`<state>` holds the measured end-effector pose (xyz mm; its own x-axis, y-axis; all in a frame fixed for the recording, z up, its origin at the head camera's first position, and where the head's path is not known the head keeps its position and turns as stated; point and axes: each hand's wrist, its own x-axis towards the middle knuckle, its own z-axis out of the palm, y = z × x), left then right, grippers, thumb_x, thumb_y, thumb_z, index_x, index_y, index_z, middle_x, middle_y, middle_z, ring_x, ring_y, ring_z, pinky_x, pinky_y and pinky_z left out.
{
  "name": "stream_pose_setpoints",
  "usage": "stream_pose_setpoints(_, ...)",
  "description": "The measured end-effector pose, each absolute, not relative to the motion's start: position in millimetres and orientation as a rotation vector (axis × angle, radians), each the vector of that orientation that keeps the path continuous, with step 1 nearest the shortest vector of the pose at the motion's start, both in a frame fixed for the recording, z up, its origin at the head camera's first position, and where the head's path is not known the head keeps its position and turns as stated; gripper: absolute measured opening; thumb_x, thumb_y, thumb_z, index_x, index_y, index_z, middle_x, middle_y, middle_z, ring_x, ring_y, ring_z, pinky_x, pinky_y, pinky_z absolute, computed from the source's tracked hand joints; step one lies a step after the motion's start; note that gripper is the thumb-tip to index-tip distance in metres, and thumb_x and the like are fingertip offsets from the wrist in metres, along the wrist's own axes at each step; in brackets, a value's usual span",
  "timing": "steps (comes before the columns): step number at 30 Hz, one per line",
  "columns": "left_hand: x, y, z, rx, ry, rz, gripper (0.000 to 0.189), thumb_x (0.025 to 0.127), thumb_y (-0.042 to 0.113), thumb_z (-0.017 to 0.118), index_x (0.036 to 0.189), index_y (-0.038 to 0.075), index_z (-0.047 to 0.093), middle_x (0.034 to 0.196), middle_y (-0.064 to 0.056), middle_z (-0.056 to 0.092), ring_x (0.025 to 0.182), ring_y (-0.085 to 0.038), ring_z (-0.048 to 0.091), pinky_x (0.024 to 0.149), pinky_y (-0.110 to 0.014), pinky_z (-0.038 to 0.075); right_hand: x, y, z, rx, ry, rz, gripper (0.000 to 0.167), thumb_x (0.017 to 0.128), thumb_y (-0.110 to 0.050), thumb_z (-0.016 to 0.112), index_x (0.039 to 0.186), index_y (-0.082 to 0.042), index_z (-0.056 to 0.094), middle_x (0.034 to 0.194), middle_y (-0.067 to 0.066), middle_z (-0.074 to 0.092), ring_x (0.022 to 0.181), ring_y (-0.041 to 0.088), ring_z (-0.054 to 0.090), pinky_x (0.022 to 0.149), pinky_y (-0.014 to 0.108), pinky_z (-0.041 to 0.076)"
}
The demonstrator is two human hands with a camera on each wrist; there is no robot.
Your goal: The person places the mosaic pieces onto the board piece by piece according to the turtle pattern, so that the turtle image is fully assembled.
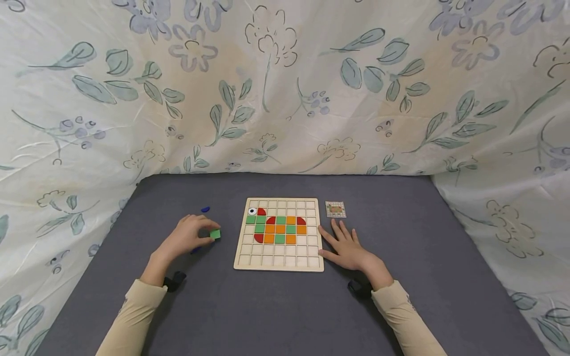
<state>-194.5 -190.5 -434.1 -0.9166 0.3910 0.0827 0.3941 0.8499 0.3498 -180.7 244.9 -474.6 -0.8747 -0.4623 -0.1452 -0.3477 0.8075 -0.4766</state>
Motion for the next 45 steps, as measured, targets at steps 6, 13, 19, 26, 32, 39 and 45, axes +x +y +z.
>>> stream_pose_setpoints(6,-202.5,-170.6,-433.7,-0.718,-3.025,-0.575,0.031,0.076,0.019,0.076,0.106,0.017,0.07,0.096,0.001,0.064,0.097,-0.021,0.057,0.104,-0.065,0.02,-179.1,243.3,-471.3,-0.61,2.739,-0.623,0.072,0.092,-0.05,0.048,0.149,-0.016,0.021,0.153,0.024,0.003,0.138,0.046,-0.004,0.104,0.068,-0.003)
stream_pose_setpoints(13,-211.1,-150.8,-433.1,-0.827,-3.029,-0.614,0.032,0.077,0.021,0.076,0.108,0.016,0.07,0.098,0.002,0.064,0.1,-0.022,0.054,0.106,-0.062,0.021,-180.1,244.1,-474.5,-0.608,2.746,-0.621,0.072,0.091,-0.05,0.049,0.149,-0.018,0.021,0.153,0.024,0.003,0.139,0.045,-0.004,0.104,0.068,-0.002)
stream_pose_setpoints(19,-217.7,-135.5,-433.3,-0.916,-3.008,-0.634,0.033,0.076,0.022,0.077,0.107,0.015,0.071,0.094,0.002,0.065,0.096,-0.021,0.055,0.106,-0.061,0.021,-181.0,244.0,-474.0,-0.592,2.734,-0.613,0.073,0.091,-0.052,0.048,0.149,-0.019,0.02,0.153,0.023,0.002,0.139,0.044,-0.005,0.104,0.067,-0.004)
stream_pose_setpoints(26,-222.5,-116.6,-431.8,-0.996,-2.982,-0.627,0.031,0.076,0.018,0.075,0.106,0.015,0.071,0.1,0.001,0.066,0.097,-0.022,0.055,0.107,-0.058,0.023,-180.4,243.8,-473.9,-0.598,2.744,-0.596,0.073,0.091,-0.052,0.048,0.149,-0.018,0.021,0.153,0.023,0.003,0.139,0.045,-0.004,0.104,0.068,-0.003)
stream_pose_setpoints(32,-225.1,-98.4,-427.8,-1.056,-2.996,-0.645,0.027,0.079,0.022,0.073,0.106,0.018,0.072,0.101,0.004,0.067,0.099,-0.019,0.055,0.107,-0.055,0.025,-180.3,243.6,-474.8,-0.618,2.745,-0.626,0.072,0.091,-0.051,0.049,0.149,-0.019,0.022,0.152,0.025,0.005,0.138,0.047,-0.003,0.103,0.069,-0.003)
stream_pose_setpoints(39,-232.3,-79.2,-429.3,-1.187,-2.957,-0.693,0.028,0.08,0.022,0.072,0.107,0.016,0.071,0.098,0.003,0.067,0.095,-0.017,0.057,0.099,-0.046,0.035,-181.1,246.1,-476.5,-0.628,2.754,-0.624,0.072,0.091,-0.051,0.049,0.149,-0.02,0.021,0.152,0.026,0.004,0.138,0.047,-0.004,0.102,0.069,-0.003)
stream_pose_setpoints(45,-235.9,-61.8,-430.5,-1.243,-2.964,-0.635,0.028,0.08,0.023,0.073,0.107,0.018,0.071,0.097,0.003,0.065,0.092,-0.016,0.056,0.099,-0.045,0.036,-181.8,245.1,-475.7,-0.605,2.744,-0.598,0.073,0.09,-0.053,0.048,0.149,-0.019,0.02,0.153,0.023,0.003,0.139,0.045,-0.004,0.104,0.068,-0.003)
